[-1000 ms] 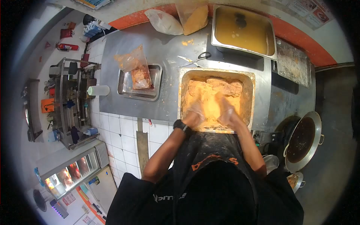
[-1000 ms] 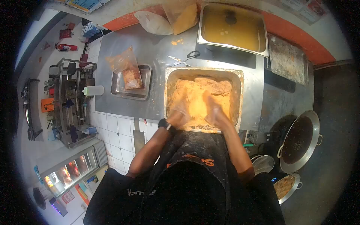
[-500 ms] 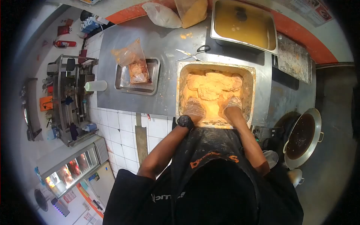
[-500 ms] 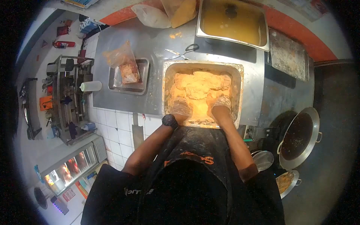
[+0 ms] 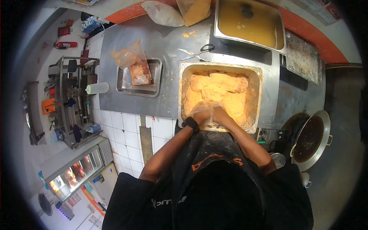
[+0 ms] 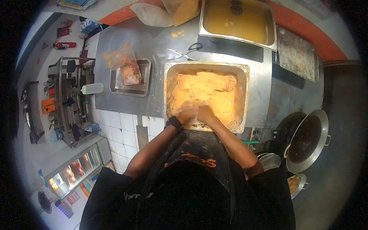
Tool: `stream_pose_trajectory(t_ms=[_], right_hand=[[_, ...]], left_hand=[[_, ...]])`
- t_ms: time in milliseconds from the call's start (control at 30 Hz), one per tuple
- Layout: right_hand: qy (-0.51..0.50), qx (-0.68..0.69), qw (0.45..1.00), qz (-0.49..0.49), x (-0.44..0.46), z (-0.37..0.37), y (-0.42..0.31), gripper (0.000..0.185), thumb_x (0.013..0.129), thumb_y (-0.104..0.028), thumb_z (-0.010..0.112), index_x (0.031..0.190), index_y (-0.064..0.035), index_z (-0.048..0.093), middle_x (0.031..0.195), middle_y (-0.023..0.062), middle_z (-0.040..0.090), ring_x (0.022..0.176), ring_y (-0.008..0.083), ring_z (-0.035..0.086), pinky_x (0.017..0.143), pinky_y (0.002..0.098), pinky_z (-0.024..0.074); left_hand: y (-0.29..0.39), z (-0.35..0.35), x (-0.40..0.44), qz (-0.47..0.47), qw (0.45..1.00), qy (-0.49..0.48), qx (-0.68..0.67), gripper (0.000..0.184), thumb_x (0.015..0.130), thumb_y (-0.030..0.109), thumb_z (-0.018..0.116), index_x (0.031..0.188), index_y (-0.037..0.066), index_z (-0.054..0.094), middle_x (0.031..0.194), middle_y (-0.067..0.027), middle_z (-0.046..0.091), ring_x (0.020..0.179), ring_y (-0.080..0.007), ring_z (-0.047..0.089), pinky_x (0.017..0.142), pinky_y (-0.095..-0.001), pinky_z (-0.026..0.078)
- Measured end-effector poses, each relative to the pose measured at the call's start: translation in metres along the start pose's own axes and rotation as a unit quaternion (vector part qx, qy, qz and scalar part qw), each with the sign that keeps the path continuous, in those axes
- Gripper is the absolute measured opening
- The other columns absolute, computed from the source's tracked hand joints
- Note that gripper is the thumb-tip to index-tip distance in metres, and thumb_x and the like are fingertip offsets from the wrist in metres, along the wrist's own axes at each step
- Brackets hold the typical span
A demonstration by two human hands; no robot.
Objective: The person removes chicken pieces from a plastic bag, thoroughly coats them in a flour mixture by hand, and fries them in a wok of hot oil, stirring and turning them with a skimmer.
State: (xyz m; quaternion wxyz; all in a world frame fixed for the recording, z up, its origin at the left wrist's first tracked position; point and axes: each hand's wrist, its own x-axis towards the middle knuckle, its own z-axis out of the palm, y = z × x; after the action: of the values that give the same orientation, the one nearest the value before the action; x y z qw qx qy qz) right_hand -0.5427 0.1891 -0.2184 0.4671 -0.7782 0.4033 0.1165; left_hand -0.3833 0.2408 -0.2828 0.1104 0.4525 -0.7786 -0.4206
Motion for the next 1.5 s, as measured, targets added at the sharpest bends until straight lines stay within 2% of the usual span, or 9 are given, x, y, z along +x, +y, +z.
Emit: stream_pose_trajectory(t_ms=[100, 133, 233, 400, 633, 933, 1167, 1267, 1500], right_hand=[[0.150, 0.125, 0.981, -0.001, 0.014, 0.020, 0.009, 0.030, 0.085, -0.022, 0.048, 0.091, 0.0017, 0.066, 0.079, 0.0212, 0.065, 0.066, 0.0341, 0.062, 0.063, 0.0430, 0.0482], [0.152, 0.126, 0.980, -0.001, 0.008, 0.015, 0.006, 0.030, 0.085, -0.022, 0.048, 0.091, 0.0017, 0.066, 0.079, 0.0212, 0.065, 0.066, 0.0341, 0.062, 0.063, 0.0430, 0.0482], [0.118, 0.575, 0.803, 0.104, -0.031, -0.031, -0.009, 0.038, 0.091, -0.031, 0.047, 0.108, 0.0008, 0.061, 0.084, 0.0145, 0.065, 0.065, 0.0281, 0.061, 0.063, 0.0378, 0.0492], [0.359, 0.615, 0.685, 0.154, -0.065, -0.078, -0.007, 0.060, 0.093, -0.049, 0.041, 0.126, 0.0001, 0.048, 0.102, 0.0216, 0.061, 0.093, 0.0276, 0.059, 0.083, 0.0347, 0.0464], [0.293, 0.290, 0.846, 0.338, -0.047, -0.106, -0.001, 0.077, 0.091, -0.059, 0.031, 0.132, 0.0055, 0.037, 0.133, 0.0248, 0.042, 0.118, 0.0387, 0.045, 0.096, 0.0408, 0.0362], [0.168, 0.233, 0.928, 0.237, 0.027, -0.107, 0.033, 0.089, 0.086, -0.068, 0.022, 0.130, 0.0075, 0.039, 0.128, 0.0329, 0.042, 0.122, 0.0392, 0.041, 0.101, 0.0408, 0.0322], [0.358, 0.274, 0.872, 0.190, 0.008, -0.098, 0.037, 0.072, 0.092, -0.059, 0.022, 0.124, -0.0010, 0.050, 0.126, 0.0247, 0.049, 0.120, 0.0369, 0.044, 0.102, 0.0405, 0.0310], [0.311, 0.198, 0.928, 0.051, 0.034, -0.108, 0.030, 0.059, 0.094, -0.050, 0.034, 0.120, 0.0000, 0.051, 0.123, 0.0191, 0.053, 0.117, 0.0329, 0.046, 0.100, 0.0380, 0.0335], [0.260, 0.292, 0.907, 0.155, 0.028, -0.112, 0.071, 0.055, 0.094, -0.047, 0.038, 0.120, -0.0014, 0.054, 0.122, 0.0151, 0.055, 0.117, 0.0291, 0.048, 0.098, 0.0362, 0.0351]], left_hand=[[0.028, -0.029, 0.003, -0.101, 0.994, -0.024, 0.045, 0.031, 0.090, 0.016, 0.045, 0.115, 0.003, 0.055, 0.117, -0.0170, 0.056, 0.107, -0.0239, 0.054, 0.091, -0.0353, 0.042], [0.025, -0.024, 0.005, -0.090, 0.896, 0.069, -0.430, 0.034, 0.094, 0.017, 0.042, 0.123, 0.004, 0.050, 0.124, -0.0160, 0.053, 0.114, -0.0214, 0.050, 0.094, -0.0345, 0.041], [0.115, -0.106, 0.012, -0.203, 0.723, 0.193, -0.632, 0.036, 0.096, 0.018, 0.038, 0.129, 0.005, 0.045, 0.126, -0.0137, 0.052, 0.114, -0.0200, 0.050, 0.092, -0.0340, 0.042], [0.063, -0.106, 0.019, -0.243, 0.940, 0.167, -0.169, 0.037, 0.095, 0.023, 0.040, 0.124, 0.001, 0.047, 0.110, -0.0183, 0.057, 0.101, -0.0257, 0.056, 0.081, -0.0347, 0.047], [0.038, -0.064, 0.058, -0.293, 0.929, 0.122, 0.192, 0.038, 0.094, 0.021, 0.033, 0.125, 0.004, 0.048, 0.115, -0.0200, 0.057, 0.108, -0.0302, 0.053, 0.089, -0.0391, 0.041], [0.021, -0.092, 0.092, -0.226, 0.915, 0.316, -0.112, 0.043, 0.094, 0.024, 0.037, 0.131, 0.002, 0.043, 0.130, -0.0194, 0.047, 0.120, -0.0299, 0.044, 0.103, -0.0332, 0.031], [0.025, -0.090, 0.062, -0.192, 0.925, 0.082, 0.316, 0.044, 0.094, 0.021, 0.034, 0.134, 0.002, 0.040, 0.137, -0.0171, 0.040, 0.126, -0.0287, 0.038, 0.107, -0.0317, 0.026], [0.034, -0.084, 0.073, -0.233, 0.930, 0.239, -0.153, 0.041, 0.095, 0.018, 0.031, 0.131, 0.002, 0.043, 0.133, -0.0185, 0.044, 0.125, -0.0269, 0.039, 0.106, -0.0323, 0.027], [0.008, -0.064, 0.073, -0.197, 0.869, 0.342, -0.299, 0.036, 0.095, 0.020, 0.038, 0.121, -0.002, 0.050, 0.120, -0.0148, 0.055, 0.109, -0.0262, 0.050, 0.093, -0.0341, 0.039]])
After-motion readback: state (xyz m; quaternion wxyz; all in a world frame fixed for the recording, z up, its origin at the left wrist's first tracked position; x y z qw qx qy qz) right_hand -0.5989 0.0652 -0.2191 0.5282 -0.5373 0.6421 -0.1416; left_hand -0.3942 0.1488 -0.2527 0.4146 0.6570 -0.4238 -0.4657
